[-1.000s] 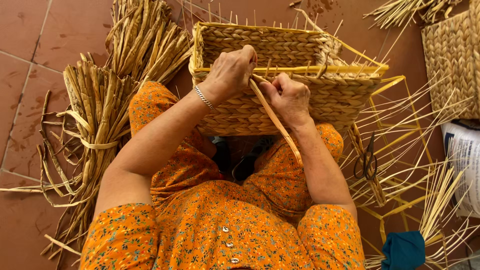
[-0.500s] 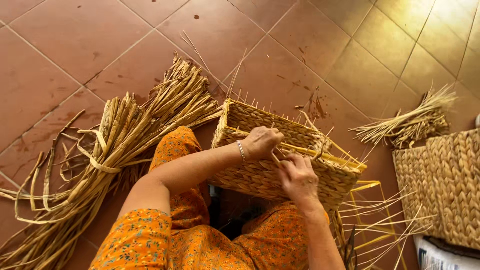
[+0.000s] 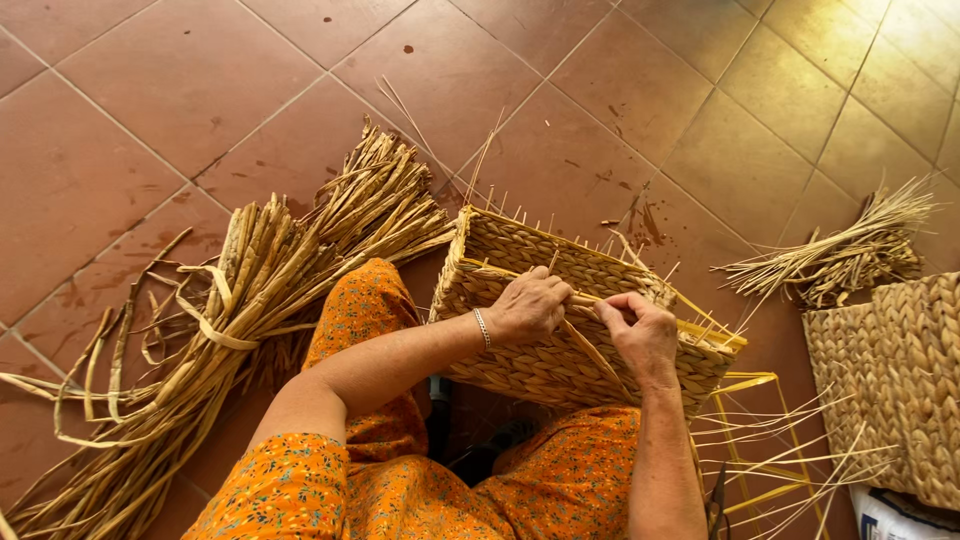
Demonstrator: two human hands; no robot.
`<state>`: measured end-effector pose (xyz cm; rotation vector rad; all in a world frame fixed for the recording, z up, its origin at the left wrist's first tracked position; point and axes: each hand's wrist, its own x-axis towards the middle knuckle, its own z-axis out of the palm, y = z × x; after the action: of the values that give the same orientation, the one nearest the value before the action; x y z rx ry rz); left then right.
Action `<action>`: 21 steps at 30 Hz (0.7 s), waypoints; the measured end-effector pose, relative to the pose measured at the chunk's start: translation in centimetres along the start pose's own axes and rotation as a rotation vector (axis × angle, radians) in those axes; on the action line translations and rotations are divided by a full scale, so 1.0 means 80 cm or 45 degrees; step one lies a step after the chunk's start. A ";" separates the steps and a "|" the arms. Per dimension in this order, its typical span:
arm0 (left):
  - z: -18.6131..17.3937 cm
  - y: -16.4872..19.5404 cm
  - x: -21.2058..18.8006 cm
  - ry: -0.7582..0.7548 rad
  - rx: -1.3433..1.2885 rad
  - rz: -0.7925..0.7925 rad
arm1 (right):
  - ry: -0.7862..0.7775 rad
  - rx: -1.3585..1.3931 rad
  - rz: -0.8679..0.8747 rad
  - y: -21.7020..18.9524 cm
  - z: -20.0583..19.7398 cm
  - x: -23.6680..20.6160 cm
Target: The person sits on the floor weaving a water hyacinth basket. They trim excess strands with scissors, fold and tuck woven strands along the rim, and wrap and press a split strand around the basket edge to secure the weave.
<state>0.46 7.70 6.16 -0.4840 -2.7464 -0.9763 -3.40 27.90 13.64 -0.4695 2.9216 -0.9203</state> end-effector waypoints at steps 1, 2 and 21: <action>0.000 0.001 0.000 0.074 -0.006 0.053 | 0.008 0.003 -0.049 0.009 0.002 0.000; 0.001 0.001 -0.001 0.146 -0.013 0.100 | 0.010 0.005 -0.098 0.017 0.005 -0.002; 0.023 -0.030 0.052 -0.054 0.059 -0.198 | 0.023 -0.440 0.169 0.117 0.018 -0.034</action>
<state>-4.41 8.14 4.53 -0.2907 -2.8736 -0.9440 -3.14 35.19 7.04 -0.2748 3.0907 -0.4062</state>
